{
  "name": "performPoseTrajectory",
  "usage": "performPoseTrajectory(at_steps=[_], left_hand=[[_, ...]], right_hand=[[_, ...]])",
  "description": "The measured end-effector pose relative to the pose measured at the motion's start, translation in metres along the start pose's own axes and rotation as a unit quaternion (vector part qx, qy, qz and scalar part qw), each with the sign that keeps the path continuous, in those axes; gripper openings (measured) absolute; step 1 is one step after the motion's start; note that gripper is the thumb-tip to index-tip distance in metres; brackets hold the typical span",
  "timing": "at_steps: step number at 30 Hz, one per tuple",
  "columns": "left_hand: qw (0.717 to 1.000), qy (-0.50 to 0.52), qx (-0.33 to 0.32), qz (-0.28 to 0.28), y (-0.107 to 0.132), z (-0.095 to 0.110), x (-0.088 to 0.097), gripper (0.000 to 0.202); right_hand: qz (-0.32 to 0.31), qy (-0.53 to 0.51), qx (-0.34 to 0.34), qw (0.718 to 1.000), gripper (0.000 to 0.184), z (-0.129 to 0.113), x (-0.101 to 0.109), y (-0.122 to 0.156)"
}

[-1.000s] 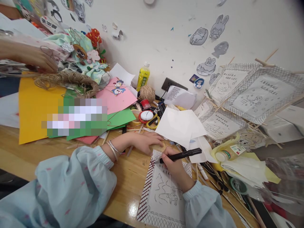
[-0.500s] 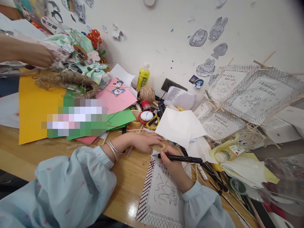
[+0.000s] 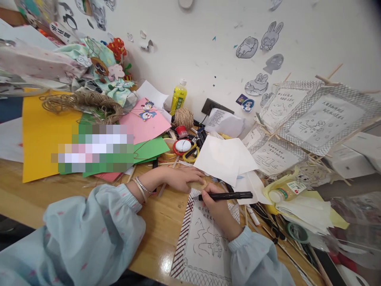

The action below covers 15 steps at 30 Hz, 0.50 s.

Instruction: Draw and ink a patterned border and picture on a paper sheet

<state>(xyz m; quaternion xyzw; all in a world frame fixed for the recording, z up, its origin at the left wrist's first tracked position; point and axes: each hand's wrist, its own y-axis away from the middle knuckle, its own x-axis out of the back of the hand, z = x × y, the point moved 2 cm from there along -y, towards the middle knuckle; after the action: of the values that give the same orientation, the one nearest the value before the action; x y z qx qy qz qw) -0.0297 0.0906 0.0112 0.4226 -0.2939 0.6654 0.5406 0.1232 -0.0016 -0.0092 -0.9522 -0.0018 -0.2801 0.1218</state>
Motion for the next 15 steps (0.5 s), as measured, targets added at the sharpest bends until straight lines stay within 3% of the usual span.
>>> performPoseTrajectory(at_steps=[10,15], left_hand=[[1.000,0.009,0.002,0.006,-0.0002,-0.0027,-0.0026,0.059],[1.000,0.009,-0.003,0.007,0.0000,-0.0013,-0.0015,0.056]], right_hand=[[0.009,-0.036,-0.035,0.999,0.023,0.0074,-0.0008,0.0044],[0.024,-0.033,-0.013,0.999,0.024,0.0061,0.0017,0.0028]])
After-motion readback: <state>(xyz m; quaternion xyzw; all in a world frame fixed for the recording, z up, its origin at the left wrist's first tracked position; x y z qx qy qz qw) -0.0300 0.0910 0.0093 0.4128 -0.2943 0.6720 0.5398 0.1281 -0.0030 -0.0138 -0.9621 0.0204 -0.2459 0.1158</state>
